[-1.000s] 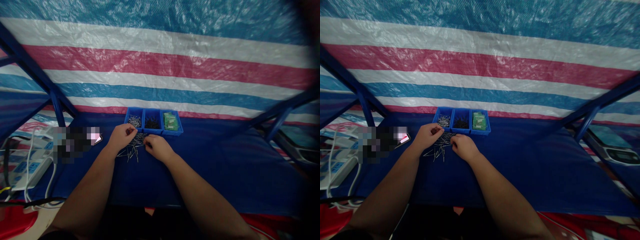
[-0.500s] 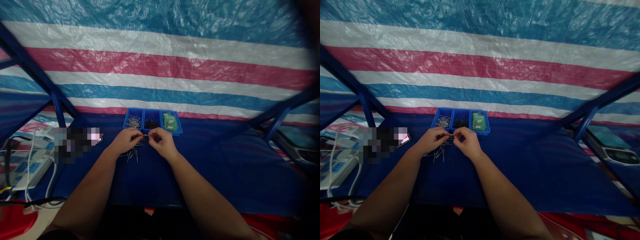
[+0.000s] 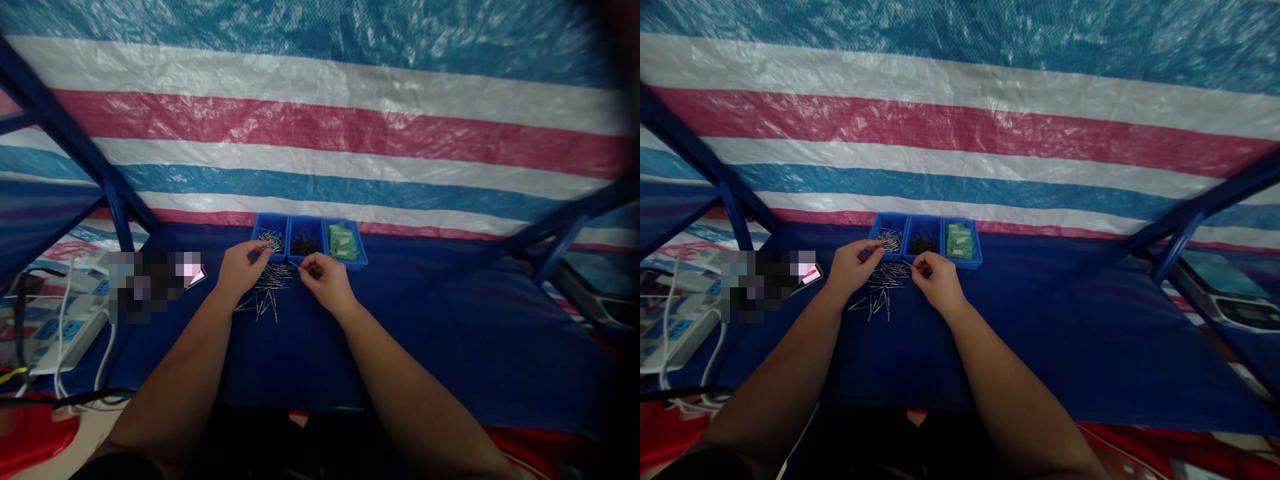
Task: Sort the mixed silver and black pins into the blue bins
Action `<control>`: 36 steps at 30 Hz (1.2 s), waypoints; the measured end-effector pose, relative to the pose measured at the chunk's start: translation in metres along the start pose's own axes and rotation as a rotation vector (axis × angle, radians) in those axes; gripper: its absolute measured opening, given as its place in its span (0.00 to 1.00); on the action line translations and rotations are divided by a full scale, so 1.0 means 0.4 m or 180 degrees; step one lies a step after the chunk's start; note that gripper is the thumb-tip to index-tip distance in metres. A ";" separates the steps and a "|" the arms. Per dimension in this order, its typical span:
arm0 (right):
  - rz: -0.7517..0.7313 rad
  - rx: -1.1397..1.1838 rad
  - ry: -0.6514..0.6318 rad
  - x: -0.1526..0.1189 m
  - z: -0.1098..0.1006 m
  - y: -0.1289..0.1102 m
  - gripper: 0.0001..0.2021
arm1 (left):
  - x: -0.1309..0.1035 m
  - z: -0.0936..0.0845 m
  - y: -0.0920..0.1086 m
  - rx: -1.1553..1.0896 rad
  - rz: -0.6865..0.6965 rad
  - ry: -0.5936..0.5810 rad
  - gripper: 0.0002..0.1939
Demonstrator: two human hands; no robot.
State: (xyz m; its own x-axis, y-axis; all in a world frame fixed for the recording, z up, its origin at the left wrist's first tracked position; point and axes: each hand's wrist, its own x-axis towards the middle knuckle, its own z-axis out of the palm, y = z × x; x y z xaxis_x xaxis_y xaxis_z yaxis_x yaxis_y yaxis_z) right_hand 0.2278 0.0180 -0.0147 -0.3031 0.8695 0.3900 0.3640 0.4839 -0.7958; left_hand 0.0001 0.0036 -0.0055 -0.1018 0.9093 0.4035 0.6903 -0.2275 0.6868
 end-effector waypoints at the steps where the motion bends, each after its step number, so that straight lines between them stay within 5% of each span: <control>1: 0.0004 0.0023 0.0016 0.000 0.000 0.002 0.02 | -0.002 0.001 0.007 -0.0108 0.0150 -0.0143 0.14; 6: -0.0084 0.0178 0.0049 0.000 0.002 0.011 0.03 | -0.011 0.008 0.032 -0.0359 0.0822 -0.1001 0.09; 12: -0.0162 0.0309 -0.0009 -0.005 0.010 0.006 0.03 | -0.012 0.008 0.040 -0.0253 0.0898 -0.1253 0.06; 15: -0.0071 0.0436 0.0033 -0.005 0.012 0.003 0.08 | -0.011 -0.002 0.044 -0.0306 0.0933 -0.1052 0.06; 18: 0.0056 0.0380 0.0058 -0.005 0.010 0.007 0.17 | -0.009 -0.010 0.043 -0.0358 0.0770 -0.0470 0.07; 22: -0.0073 -0.0051 -0.0307 -0.009 0.008 0.012 0.12 | -0.003 -0.011 0.024 -0.0181 0.0294 0.0277 0.09; 28: -0.0338 -0.0823 -0.1168 -0.020 0.022 -0.002 0.05 | 0.001 -0.011 0.003 0.0071 -0.0021 0.0178 0.19; 36: -0.0185 -0.1497 -0.1528 -0.017 0.041 -0.029 0.03 | 0.001 -0.009 0.009 -0.0149 0.0046 -0.0046 0.17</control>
State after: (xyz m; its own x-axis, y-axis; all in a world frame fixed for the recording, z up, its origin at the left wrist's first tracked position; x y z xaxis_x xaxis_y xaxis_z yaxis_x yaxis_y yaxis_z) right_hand 0.2112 0.0046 -0.0157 -0.6520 0.7528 0.0906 0.6471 0.6147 -0.4511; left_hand 0.0001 0.0018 -0.0007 -0.0814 0.9107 0.4051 0.6574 -0.2564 0.7086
